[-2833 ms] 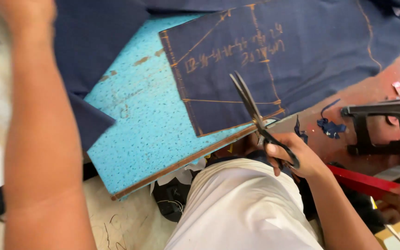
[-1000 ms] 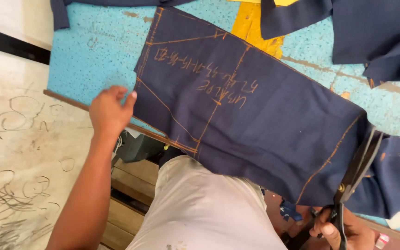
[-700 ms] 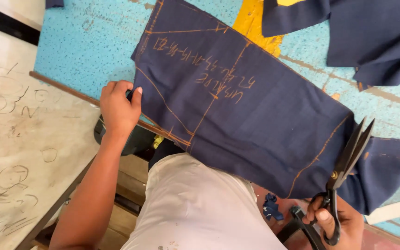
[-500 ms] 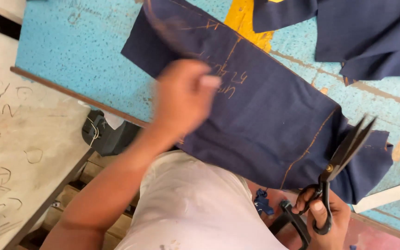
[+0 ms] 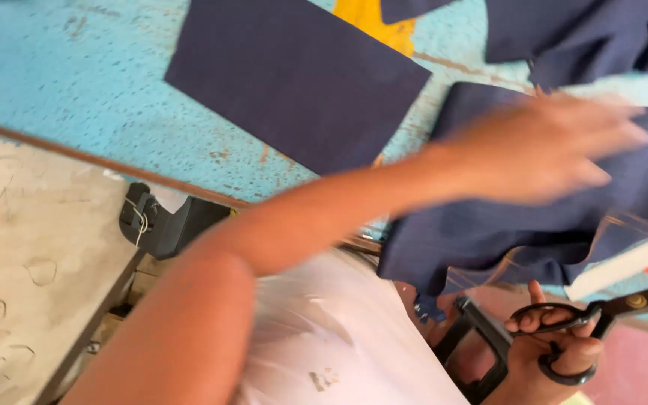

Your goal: The person uses a yellow ruler to measure a piece of dark blue fabric marked with chalk lines. They then use large shears to cut the fabric along the marked lines, separating a rectangular section from the main piece.

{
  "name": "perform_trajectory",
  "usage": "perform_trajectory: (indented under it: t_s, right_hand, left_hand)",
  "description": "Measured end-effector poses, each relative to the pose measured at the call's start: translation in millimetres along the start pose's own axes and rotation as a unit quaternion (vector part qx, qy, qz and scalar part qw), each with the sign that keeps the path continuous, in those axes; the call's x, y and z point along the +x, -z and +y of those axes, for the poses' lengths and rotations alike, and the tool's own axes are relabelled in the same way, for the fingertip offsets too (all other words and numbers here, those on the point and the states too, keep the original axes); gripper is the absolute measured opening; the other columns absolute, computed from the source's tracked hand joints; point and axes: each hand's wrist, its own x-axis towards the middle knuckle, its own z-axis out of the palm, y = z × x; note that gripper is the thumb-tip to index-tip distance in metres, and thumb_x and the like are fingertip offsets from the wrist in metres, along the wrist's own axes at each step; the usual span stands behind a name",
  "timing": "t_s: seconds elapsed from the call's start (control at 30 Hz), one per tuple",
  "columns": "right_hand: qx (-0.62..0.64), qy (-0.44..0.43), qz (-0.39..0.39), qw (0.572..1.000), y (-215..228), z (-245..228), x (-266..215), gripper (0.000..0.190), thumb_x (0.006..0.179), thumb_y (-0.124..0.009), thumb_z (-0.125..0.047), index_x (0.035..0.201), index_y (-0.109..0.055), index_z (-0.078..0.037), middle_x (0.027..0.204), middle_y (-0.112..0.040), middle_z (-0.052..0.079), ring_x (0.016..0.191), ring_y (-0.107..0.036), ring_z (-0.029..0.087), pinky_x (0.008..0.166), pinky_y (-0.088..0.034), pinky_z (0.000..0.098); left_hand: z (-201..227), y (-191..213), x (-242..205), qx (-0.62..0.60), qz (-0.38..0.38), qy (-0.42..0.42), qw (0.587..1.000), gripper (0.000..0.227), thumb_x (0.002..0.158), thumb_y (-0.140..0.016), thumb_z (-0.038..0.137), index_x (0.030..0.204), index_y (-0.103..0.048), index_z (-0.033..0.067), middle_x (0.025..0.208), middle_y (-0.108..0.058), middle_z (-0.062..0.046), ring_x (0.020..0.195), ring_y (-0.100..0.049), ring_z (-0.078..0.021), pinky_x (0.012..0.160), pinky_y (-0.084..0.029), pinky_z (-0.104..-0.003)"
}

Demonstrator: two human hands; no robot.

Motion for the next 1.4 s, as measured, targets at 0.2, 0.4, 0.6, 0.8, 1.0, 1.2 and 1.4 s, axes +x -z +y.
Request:
perform_trajectory:
  t_s: [0.2, 0.4, 0.6, 0.8, 1.0, 1.2, 1.4]
  right_hand:
    - [0.021, -0.049, 0.079, 0.995, -6, -3, -37, 0.065, 0.092, -0.077, -0.066, 0.114, -0.059, -0.008, 0.090, -0.060, 0.001, 0.069, -0.062, 0.015, 0.057, -0.060, 0.0315]
    - [-0.132, -0.017, 0.076, 0.988, -76, -33, -53, 0.052, 0.098, -0.068, -0.047, 0.089, -0.057, 0.003, 0.078, -0.058, 0.018, 0.088, -0.068, 0.027, 0.057, -0.055, 0.0308]
    - [-0.137, -0.011, 0.020, 0.990, -137, -31, -62, 0.060, 0.094, -0.070, -0.050, 0.119, -0.064, 0.004, 0.070, -0.055, 0.006, 0.061, -0.052, 0.016, 0.079, -0.059, 0.0353]
    - [-0.201, -0.126, -0.013, 0.971, -156, -23, -103, 0.045, 0.082, -0.074, -0.044, 0.085, -0.063, 0.000, 0.066, -0.065, 0.011, 0.065, -0.069, 0.018, 0.062, -0.057, 0.0278]
    - [-0.175, -0.269, -0.088, 0.943, -226, -38, -126, 0.048, 0.083, -0.071, -0.051, 0.066, -0.062, -0.007, 0.051, -0.060, 0.005, 0.048, -0.059, 0.014, 0.050, -0.041, 0.0258]
    - [-0.137, -0.383, -0.043, 0.912, -251, -26, -159, 0.052, 0.075, -0.077, -0.053, 0.066, -0.062, -0.005, 0.056, -0.053, 0.004, 0.050, -0.057, 0.014, 0.049, -0.040, 0.0270]
    - [-0.173, -0.425, -0.067, 0.886, -266, -22, -158, 0.049, 0.076, -0.079, -0.047, 0.063, -0.061, -0.003, 0.051, -0.063, 0.008, 0.050, -0.056, 0.013, 0.045, -0.040, 0.0287]
  left_hand:
    - [-140, 165, -155, 0.198, 0.048, 0.048, 0.978, 0.029, 0.106, -0.066, 0.022, 0.124, -0.071, -0.0005, 0.119, -0.072, -0.023, 0.104, -0.064, -0.0454, 0.084, -0.045, -0.053]
    - [-166, 245, -234, 0.300, -0.014, 0.027, 0.953, 0.049, 0.116, -0.055, 0.028, 0.148, -0.061, -0.0096, 0.151, -0.057, -0.026, 0.137, -0.050, -0.0452, 0.109, -0.036, -0.058]
    - [-177, 245, -255, 0.251, -0.132, 0.139, 0.949, 0.074, 0.113, -0.034, 0.062, 0.170, -0.031, 0.0150, 0.171, -0.015, -0.021, 0.158, -0.011, -0.0441, 0.122, -0.005, -0.072]
    - [-183, 241, -258, 0.228, -0.148, 0.137, 0.953, 0.079, 0.109, -0.033, 0.070, 0.169, -0.031, 0.0180, 0.169, -0.017, -0.028, 0.155, -0.010, -0.0496, 0.119, -0.004, -0.077]
    - [-185, 240, -264, 0.237, -0.143, 0.146, 0.950, 0.083, 0.111, -0.034, 0.072, 0.171, -0.034, 0.0143, 0.169, -0.016, -0.026, 0.156, -0.010, -0.0467, 0.120, -0.003, -0.075]
    - [-185, 248, -253, 0.193, -0.111, 0.075, 0.972, 0.084, 0.113, -0.046, 0.067, 0.163, -0.056, -0.0004, 0.162, -0.030, -0.036, 0.148, -0.021, -0.0596, 0.112, -0.006, -0.080]
    - [-143, 209, -216, 0.124, -0.178, 0.015, 0.976, 0.076, 0.115, -0.052, 0.057, 0.160, -0.038, -0.0040, 0.161, -0.034, -0.034, 0.150, -0.023, -0.0548, 0.120, -0.009, -0.073]
